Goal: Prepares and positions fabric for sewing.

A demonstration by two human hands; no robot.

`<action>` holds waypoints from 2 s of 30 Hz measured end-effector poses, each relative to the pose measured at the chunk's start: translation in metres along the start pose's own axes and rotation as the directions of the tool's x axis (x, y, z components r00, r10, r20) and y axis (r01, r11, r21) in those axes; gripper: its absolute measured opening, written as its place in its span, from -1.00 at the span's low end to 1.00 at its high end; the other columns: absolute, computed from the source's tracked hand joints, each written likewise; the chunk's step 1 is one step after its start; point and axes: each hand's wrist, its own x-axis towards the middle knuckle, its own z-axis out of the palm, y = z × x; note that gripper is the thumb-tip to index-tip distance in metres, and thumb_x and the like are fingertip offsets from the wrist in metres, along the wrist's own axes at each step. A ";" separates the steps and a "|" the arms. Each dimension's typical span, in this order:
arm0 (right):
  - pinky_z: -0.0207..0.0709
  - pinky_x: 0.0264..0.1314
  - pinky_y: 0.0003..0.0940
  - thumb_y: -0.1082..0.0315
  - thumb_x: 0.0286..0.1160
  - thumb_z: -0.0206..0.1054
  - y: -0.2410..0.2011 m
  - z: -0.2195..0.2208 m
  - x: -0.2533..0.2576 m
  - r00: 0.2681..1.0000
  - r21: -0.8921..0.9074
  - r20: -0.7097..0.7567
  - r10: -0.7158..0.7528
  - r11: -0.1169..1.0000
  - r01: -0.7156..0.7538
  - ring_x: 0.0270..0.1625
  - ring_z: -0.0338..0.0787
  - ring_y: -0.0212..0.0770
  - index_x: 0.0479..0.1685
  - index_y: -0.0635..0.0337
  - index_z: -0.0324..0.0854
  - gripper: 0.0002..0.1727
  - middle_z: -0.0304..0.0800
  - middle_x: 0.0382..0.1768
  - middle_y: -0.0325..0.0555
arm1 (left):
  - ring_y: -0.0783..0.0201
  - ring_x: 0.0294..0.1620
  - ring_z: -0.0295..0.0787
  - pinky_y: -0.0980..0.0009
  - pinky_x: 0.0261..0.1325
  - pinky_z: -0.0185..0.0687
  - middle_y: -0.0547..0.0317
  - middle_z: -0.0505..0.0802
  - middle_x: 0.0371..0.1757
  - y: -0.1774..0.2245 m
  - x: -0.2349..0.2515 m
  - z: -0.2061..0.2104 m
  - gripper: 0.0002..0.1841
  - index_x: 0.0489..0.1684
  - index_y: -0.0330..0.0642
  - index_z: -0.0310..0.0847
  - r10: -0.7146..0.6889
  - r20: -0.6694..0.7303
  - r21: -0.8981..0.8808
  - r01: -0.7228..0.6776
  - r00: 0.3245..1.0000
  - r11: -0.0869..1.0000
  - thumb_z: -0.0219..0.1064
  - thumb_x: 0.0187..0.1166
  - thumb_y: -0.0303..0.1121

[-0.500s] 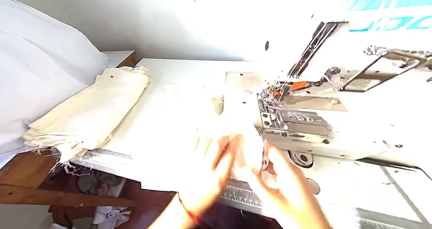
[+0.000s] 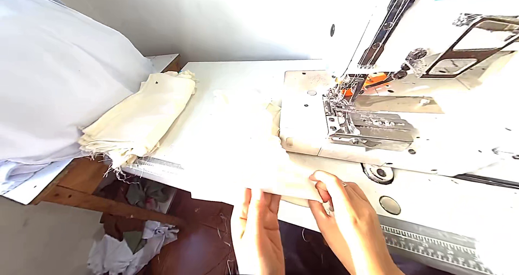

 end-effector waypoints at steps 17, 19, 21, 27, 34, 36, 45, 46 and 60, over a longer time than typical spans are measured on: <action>0.44 0.27 -0.51 0.41 0.61 0.20 -0.026 -0.046 0.005 0.977 0.539 0.164 -0.137 0.842 0.027 0.09 0.62 -0.22 -0.08 0.21 0.62 -0.88 0.63 -0.09 0.04 | -0.28 0.53 0.57 -0.27 0.48 0.47 -0.25 0.62 0.58 0.067 0.210 -0.066 -0.46 0.61 -0.33 0.49 -0.090 0.407 0.873 -0.417 0.909 -0.254 0.32 0.71 -0.24; 0.50 0.17 -0.50 0.47 0.58 0.25 -0.036 -0.038 0.012 0.956 0.565 0.247 -0.156 0.825 -0.011 0.02 0.68 -0.19 -0.12 0.22 0.71 -0.88 0.72 -0.13 0.08 | -0.32 0.69 0.35 -0.38 0.57 0.24 -0.23 0.56 0.65 0.052 0.252 -0.058 -0.47 0.59 -0.28 0.54 -0.235 0.414 0.822 -0.472 0.879 -0.318 0.34 0.69 -0.22; 0.51 0.11 -0.56 0.49 0.57 0.25 -0.040 -0.038 0.020 0.939 0.569 0.299 -0.168 0.822 -0.034 -0.03 0.69 -0.20 -0.18 0.25 0.73 -0.87 0.74 -0.18 0.09 | -0.29 0.57 0.52 -0.36 0.55 0.29 -0.26 0.74 0.42 0.042 0.285 -0.048 -0.65 0.31 -0.34 0.71 -0.300 0.421 0.807 -0.505 0.856 -0.307 0.30 0.72 -0.31; 0.59 0.13 -0.54 0.45 0.55 0.39 -0.026 -0.033 0.033 0.971 0.644 0.233 -0.052 0.756 -0.114 0.04 0.70 -0.28 0.15 0.45 0.51 -0.69 0.67 0.00 0.23 | 0.59 -0.19 0.68 0.61 -0.07 0.65 0.26 0.76 -0.17 0.078 0.204 -0.002 -0.80 0.07 -0.27 0.60 0.153 0.834 0.461 -0.822 0.530 0.335 0.06 0.79 -0.43; 0.65 -0.22 -0.24 0.25 0.55 0.36 -0.029 0.007 0.032 0.935 0.196 0.325 -0.145 0.977 0.084 -0.26 0.86 -0.10 -0.23 0.07 0.87 -0.82 0.90 -0.34 -0.07 | 0.52 -0.24 0.81 0.54 -0.16 0.73 0.28 0.89 -0.27 0.106 0.121 -0.066 -0.46 -0.18 -0.13 0.78 -0.131 0.733 0.679 -0.709 0.667 0.188 0.03 0.79 0.13; 0.68 -0.17 -0.23 0.29 0.54 0.35 -0.029 0.012 0.026 0.922 0.175 0.355 -0.157 0.980 0.100 -0.24 0.90 -0.09 -0.29 0.09 0.85 -0.83 0.91 -0.35 -0.06 | 0.15 -0.13 0.86 0.13 -0.04 0.76 0.10 0.91 -0.15 0.092 0.134 -0.080 -0.48 -0.12 -0.18 0.86 -0.152 0.514 0.818 -0.536 0.844 -0.209 0.11 0.73 0.07; 0.71 0.02 -0.24 0.33 0.58 0.39 -0.040 -0.026 0.037 0.853 0.509 0.471 -0.225 0.859 -0.054 -0.10 0.87 -0.02 -0.14 0.30 0.80 -0.81 0.87 -0.25 0.12 | 0.25 -0.31 0.82 0.27 -0.19 0.77 0.18 0.83 -0.36 0.050 0.157 -0.073 -0.81 -0.24 -0.17 0.80 0.079 0.706 0.692 -0.661 0.704 -0.289 0.27 0.64 -0.32; 0.68 0.08 -0.30 0.32 0.59 0.40 -0.041 -0.027 0.044 0.884 0.501 0.418 -0.211 0.865 -0.031 -0.02 0.85 -0.06 -0.07 0.26 0.78 -0.82 0.87 -0.17 0.10 | 0.33 -0.37 0.78 0.37 -0.27 0.73 0.22 0.80 -0.38 0.056 0.154 -0.068 -0.80 -0.25 -0.15 0.79 0.126 0.710 0.691 -0.653 0.692 -0.310 0.26 0.65 -0.29; 0.53 0.37 -0.31 0.34 0.67 0.33 -0.061 -0.028 0.057 0.876 0.634 0.303 -0.375 0.766 0.108 0.23 0.81 -0.11 0.01 0.17 0.82 -0.82 0.90 0.09 0.01 | 0.11 -0.37 0.76 0.24 -0.32 0.72 -0.08 0.80 -0.24 0.051 0.079 -0.075 -0.75 -0.17 -0.35 0.73 0.111 0.418 0.889 -0.381 0.901 -0.255 0.35 0.57 -0.28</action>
